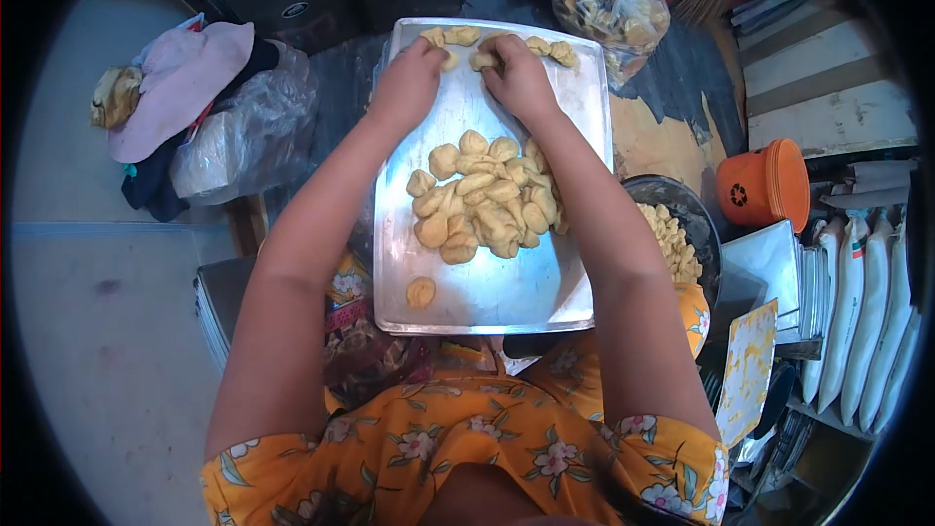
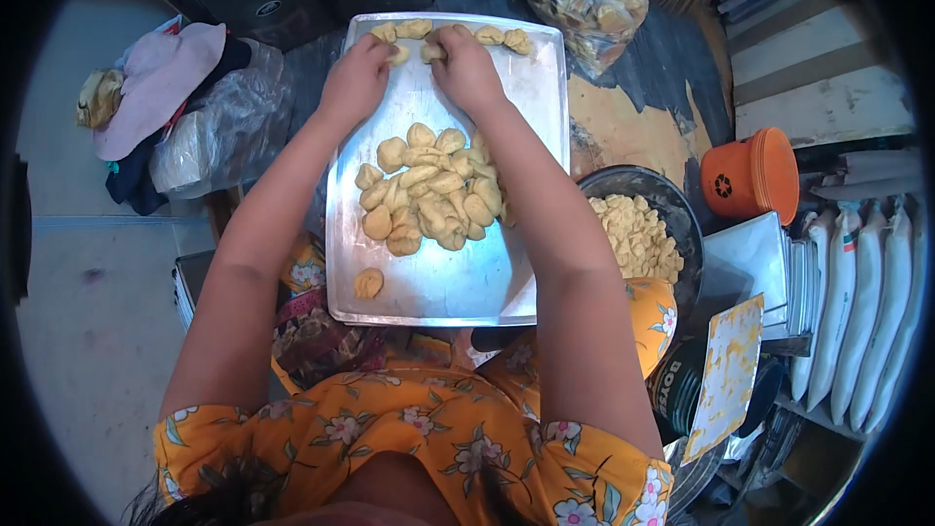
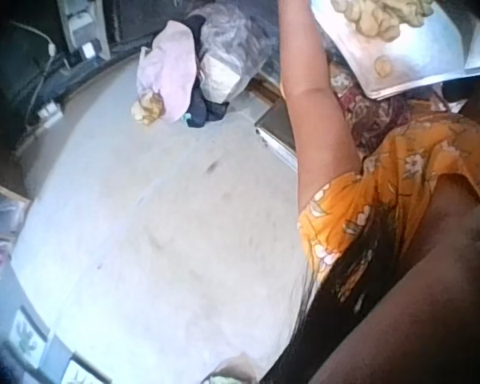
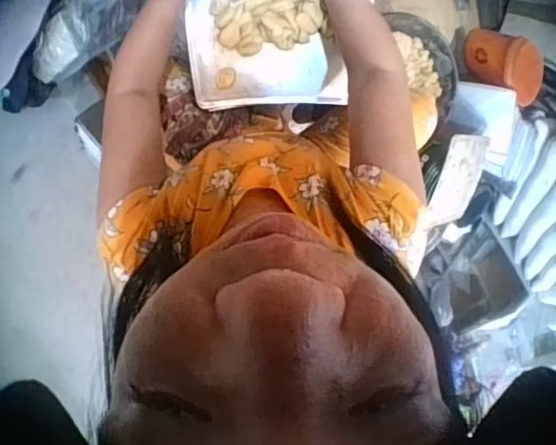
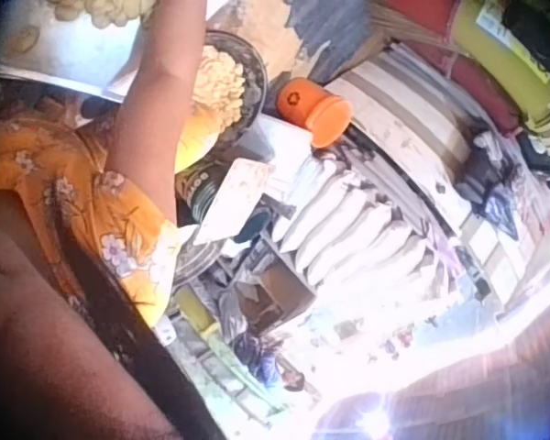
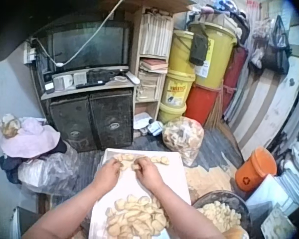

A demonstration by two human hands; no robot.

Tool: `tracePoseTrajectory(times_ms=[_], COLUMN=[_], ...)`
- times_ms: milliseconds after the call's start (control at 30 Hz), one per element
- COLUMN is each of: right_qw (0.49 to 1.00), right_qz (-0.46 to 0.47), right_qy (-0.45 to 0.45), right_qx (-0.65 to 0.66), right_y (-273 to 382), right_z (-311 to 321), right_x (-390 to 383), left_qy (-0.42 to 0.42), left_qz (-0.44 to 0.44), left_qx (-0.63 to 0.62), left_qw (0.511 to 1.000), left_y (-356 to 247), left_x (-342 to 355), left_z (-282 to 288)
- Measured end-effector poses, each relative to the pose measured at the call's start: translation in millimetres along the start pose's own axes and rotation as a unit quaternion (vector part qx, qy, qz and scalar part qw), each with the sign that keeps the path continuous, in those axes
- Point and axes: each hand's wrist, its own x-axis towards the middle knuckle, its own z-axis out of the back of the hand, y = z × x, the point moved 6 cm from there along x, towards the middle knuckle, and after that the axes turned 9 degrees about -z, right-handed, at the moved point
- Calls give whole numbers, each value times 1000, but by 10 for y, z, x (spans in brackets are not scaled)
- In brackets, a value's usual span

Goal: The person wipes metal baking trays with a cloth, transfers dough pieces from a bowl onto a tray, and shapes and arranges the dough pieces into rows on the tray by hand.

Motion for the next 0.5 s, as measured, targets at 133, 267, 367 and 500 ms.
tracePoseTrajectory(times_ms=[133,267,367,500], right_qw=[994,987,972,953], right_qz=[-48,59,95,44], right_qy=[92,15,-34,67], right_qx=[28,-149,-211,-291], right_y=[21,45,49,-13], right_z=[-170,-74,-110,-210], right_x=[86,325,448,529], left_qy=[-7,-43,-48,1], left_qz=[32,-15,-56,-46], left_qx=[18,71,83,68], left_qw=[999,996,994,997], left_y=[129,35,-65,-4], left_x=[-26,-14,14,8], left_z=[12,40,35,-45])
